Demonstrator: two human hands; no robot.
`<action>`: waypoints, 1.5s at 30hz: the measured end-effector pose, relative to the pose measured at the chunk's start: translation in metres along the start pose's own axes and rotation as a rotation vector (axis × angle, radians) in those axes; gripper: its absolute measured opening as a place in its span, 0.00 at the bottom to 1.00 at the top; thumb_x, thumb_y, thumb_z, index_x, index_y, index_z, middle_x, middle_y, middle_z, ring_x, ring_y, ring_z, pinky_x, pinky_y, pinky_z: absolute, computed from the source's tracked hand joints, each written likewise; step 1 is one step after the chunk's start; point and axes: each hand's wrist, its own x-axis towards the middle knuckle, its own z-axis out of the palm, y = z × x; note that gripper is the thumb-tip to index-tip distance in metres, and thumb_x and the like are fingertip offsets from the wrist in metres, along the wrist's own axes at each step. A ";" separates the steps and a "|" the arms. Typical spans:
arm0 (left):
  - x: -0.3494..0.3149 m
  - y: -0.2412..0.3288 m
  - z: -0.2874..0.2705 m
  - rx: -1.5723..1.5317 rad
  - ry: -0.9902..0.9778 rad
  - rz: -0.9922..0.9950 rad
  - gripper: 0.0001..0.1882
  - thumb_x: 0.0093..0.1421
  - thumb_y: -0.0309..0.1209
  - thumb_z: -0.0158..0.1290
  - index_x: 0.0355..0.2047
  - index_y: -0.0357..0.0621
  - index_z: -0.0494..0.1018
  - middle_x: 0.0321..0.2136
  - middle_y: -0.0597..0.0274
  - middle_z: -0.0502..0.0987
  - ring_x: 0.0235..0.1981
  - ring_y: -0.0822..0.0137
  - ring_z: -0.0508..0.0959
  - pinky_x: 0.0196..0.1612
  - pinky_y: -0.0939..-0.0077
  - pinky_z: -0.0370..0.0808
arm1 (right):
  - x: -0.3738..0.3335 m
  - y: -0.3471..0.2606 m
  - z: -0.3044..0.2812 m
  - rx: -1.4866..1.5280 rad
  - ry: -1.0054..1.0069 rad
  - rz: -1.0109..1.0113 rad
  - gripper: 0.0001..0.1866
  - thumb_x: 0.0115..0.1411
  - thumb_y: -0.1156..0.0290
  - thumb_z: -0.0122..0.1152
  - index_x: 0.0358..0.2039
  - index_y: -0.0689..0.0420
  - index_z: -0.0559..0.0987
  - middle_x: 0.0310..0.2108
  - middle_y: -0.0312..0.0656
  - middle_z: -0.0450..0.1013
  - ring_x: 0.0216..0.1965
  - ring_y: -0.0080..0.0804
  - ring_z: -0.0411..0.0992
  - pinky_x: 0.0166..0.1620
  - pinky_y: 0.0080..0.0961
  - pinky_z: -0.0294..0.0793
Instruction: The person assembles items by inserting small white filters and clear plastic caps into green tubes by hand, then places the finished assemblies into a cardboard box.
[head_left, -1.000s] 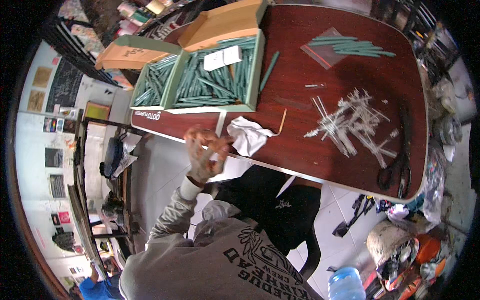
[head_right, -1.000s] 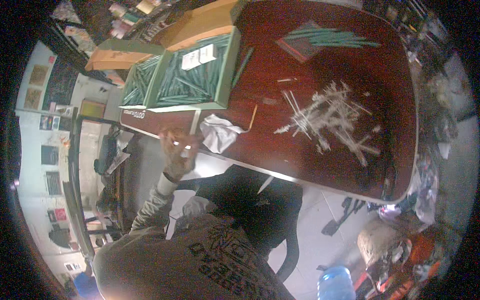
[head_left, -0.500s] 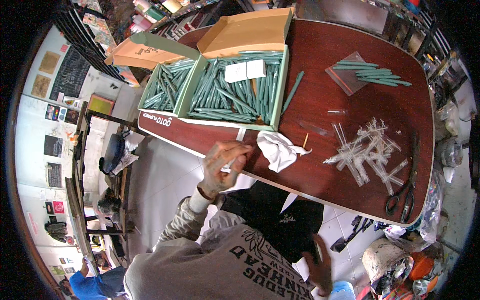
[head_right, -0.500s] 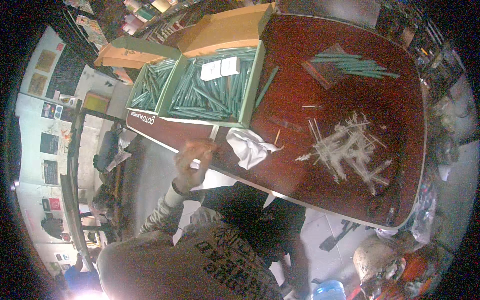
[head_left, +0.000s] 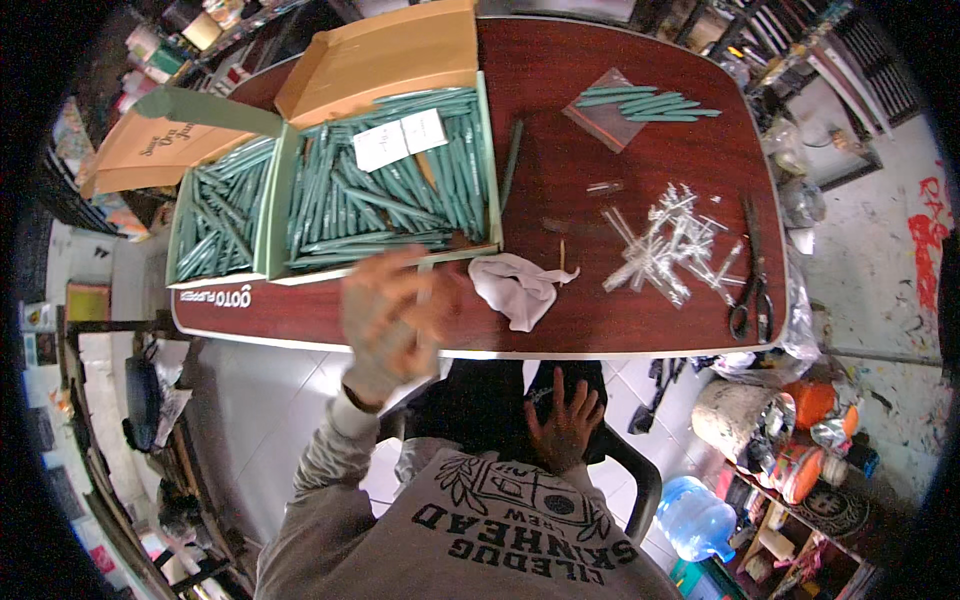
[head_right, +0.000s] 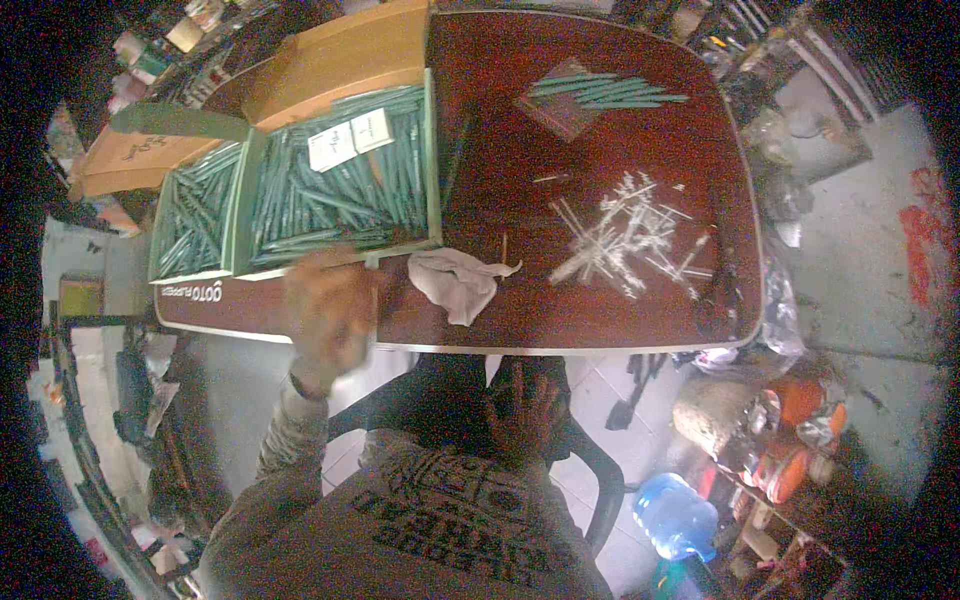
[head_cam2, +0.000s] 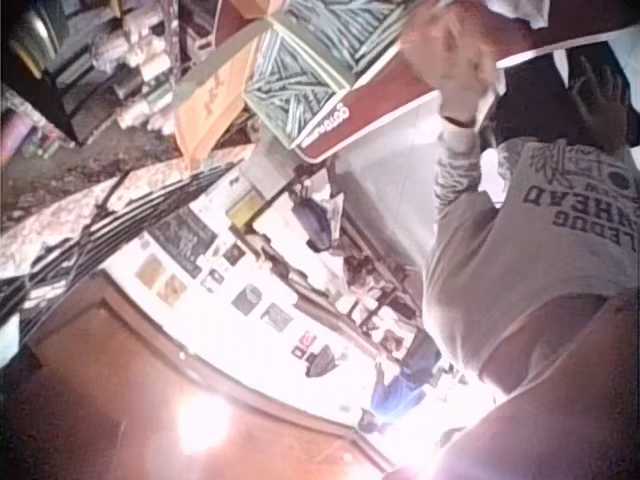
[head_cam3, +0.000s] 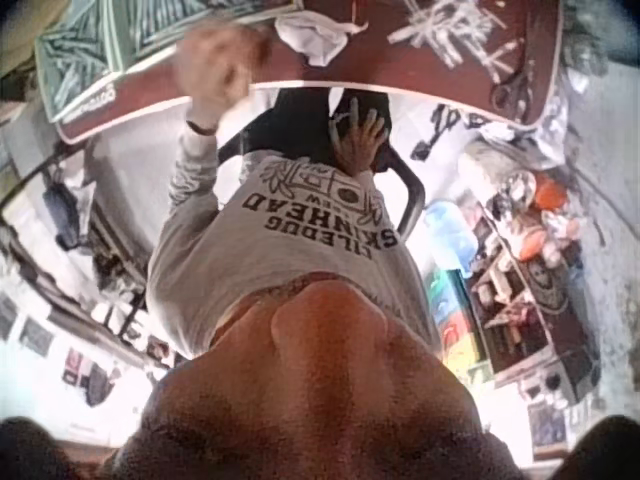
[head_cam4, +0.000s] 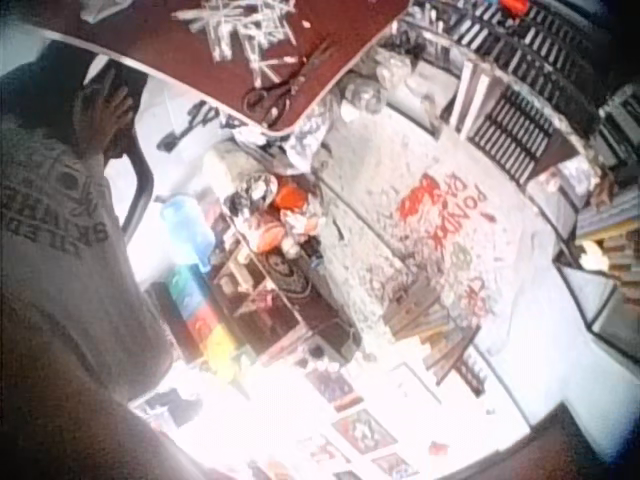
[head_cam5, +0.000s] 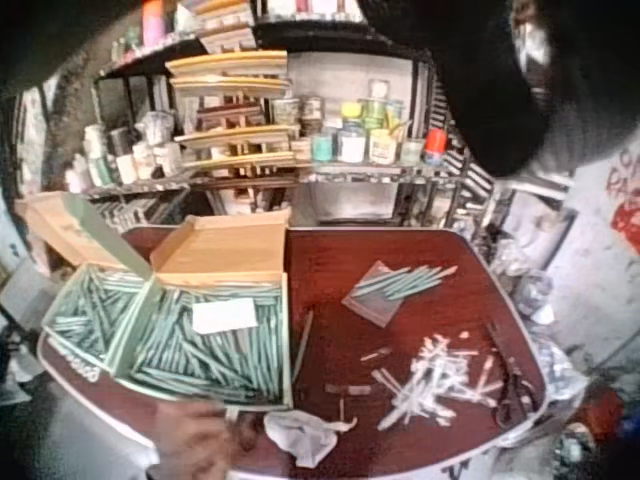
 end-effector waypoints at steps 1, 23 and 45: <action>-0.014 0.012 0.014 -0.210 -0.150 -0.104 0.10 0.55 0.28 0.55 0.38 0.51 0.78 0.38 0.66 0.79 0.47 0.57 0.77 0.48 0.57 0.71 | 0.012 -0.003 -0.003 0.014 0.041 0.015 0.44 0.56 0.42 0.59 0.67 0.52 0.61 0.61 0.63 0.57 0.59 0.69 0.56 0.57 0.68 0.55; 0.022 0.079 0.077 -0.853 -0.315 -0.113 0.20 0.58 0.24 0.56 0.51 0.50 0.77 0.38 0.60 0.79 0.39 0.57 0.77 0.46 0.60 0.74 | 0.416 0.069 -0.234 -0.159 0.608 -0.630 0.10 0.53 0.73 0.61 0.38 0.55 0.80 0.41 0.46 0.74 0.44 0.48 0.71 0.50 0.40 0.73; -0.002 0.104 0.045 -1.278 -0.028 -0.795 0.25 0.72 0.40 0.40 0.59 0.31 0.64 0.52 0.47 0.74 0.55 0.62 0.73 0.57 0.69 0.68 | 0.069 -0.051 -0.179 1.242 -0.134 -0.211 0.06 0.65 0.75 0.59 0.40 0.61 0.73 0.39 0.42 0.76 0.43 0.28 0.73 0.44 0.27 0.74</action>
